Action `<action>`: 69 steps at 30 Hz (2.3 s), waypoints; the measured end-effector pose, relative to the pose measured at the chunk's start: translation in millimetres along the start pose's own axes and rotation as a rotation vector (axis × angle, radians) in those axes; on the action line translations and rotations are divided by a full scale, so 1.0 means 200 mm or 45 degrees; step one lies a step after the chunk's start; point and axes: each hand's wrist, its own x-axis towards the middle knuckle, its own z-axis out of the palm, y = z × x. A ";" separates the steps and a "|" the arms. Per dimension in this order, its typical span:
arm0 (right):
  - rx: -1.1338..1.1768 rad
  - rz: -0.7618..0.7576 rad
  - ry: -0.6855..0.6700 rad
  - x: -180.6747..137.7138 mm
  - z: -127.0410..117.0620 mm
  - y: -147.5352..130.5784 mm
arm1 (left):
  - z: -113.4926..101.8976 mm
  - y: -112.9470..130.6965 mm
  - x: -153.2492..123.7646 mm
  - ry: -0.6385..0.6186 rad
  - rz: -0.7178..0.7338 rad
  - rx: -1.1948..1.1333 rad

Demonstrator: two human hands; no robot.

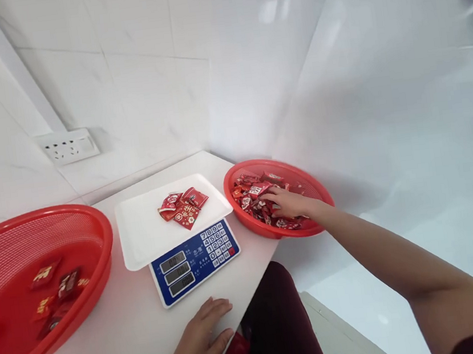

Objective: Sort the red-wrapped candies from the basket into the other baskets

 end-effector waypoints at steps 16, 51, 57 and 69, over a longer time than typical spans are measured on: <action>-0.032 0.054 0.057 0.14 -0.02 0.11 | 0.02 -0.02 0.02 0.066 0.100 0.083; 1.180 -0.297 0.401 -0.15 0.25 -0.73 | -0.02 0.05 -0.02 0.018 0.110 -0.058; 1.478 -0.136 0.357 -0.28 0.46 -0.64 | -0.02 0.05 -0.01 -0.018 0.161 -0.060; 1.578 -0.138 0.146 -0.28 0.62 -0.71 | -0.02 0.05 -0.01 -0.027 0.140 -0.082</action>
